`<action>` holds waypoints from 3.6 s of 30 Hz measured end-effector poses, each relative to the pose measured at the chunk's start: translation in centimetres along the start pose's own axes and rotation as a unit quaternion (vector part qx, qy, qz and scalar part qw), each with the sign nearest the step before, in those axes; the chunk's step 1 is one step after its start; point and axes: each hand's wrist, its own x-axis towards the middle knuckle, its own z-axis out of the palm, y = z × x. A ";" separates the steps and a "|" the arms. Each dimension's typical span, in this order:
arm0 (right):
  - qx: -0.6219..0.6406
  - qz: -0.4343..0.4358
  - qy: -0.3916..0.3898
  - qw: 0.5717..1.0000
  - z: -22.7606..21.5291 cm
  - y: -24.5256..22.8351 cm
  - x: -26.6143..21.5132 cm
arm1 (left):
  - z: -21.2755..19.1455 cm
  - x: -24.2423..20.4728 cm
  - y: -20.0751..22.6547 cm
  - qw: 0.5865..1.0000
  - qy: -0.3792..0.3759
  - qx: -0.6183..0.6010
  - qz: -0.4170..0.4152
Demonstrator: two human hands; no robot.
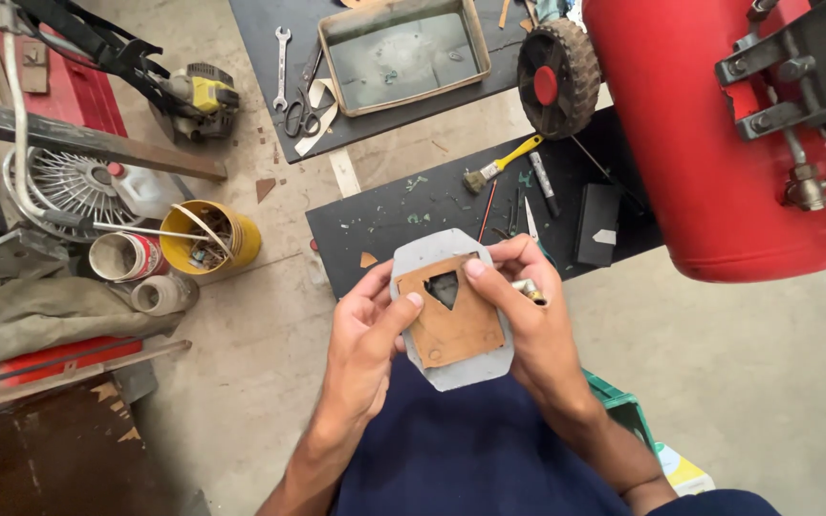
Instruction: The person uses a red marker to draw a triangular shape on a piece of cardboard. They then pick up a metal engine part and place the cardboard against it to check the fit. After removing the cardboard, they continue to draw and refine the shape on the cardboard using the marker.
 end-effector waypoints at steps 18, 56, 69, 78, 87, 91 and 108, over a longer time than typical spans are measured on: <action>0.018 -0.012 -0.023 0.999 -0.3 2.6 0.3 | -2.4 0.7 -1.4 0.995 -0.056 0.055 0.062; -0.339 -0.254 -0.017 0.905 5.1 4.9 -3.4 | -5.8 -1.7 -0.5 0.749 0.217 0.568 0.263; -0.231 -0.237 -0.002 0.944 7.8 9.5 -5.0 | -12.0 -2.9 1.3 0.913 0.164 0.329 0.174; -0.063 -0.111 -0.004 0.992 7.4 10.7 -4.8 | -16.8 -1.3 2.0 0.906 0.261 0.231 0.240; 0.030 -0.038 -0.007 0.999 5.1 8.5 -2.3 | -8.9 -1.3 1.1 0.989 0.062 0.119 0.064; 0.024 -0.025 -0.010 0.999 3.3 6.3 -0.9 | -5.9 -0.4 1.3 0.991 0.046 0.112 0.056; 0.010 -0.038 -0.089 0.995 -2.4 4.9 6.6 | -1.0 4.1 0.6 0.984 0.047 0.153 0.071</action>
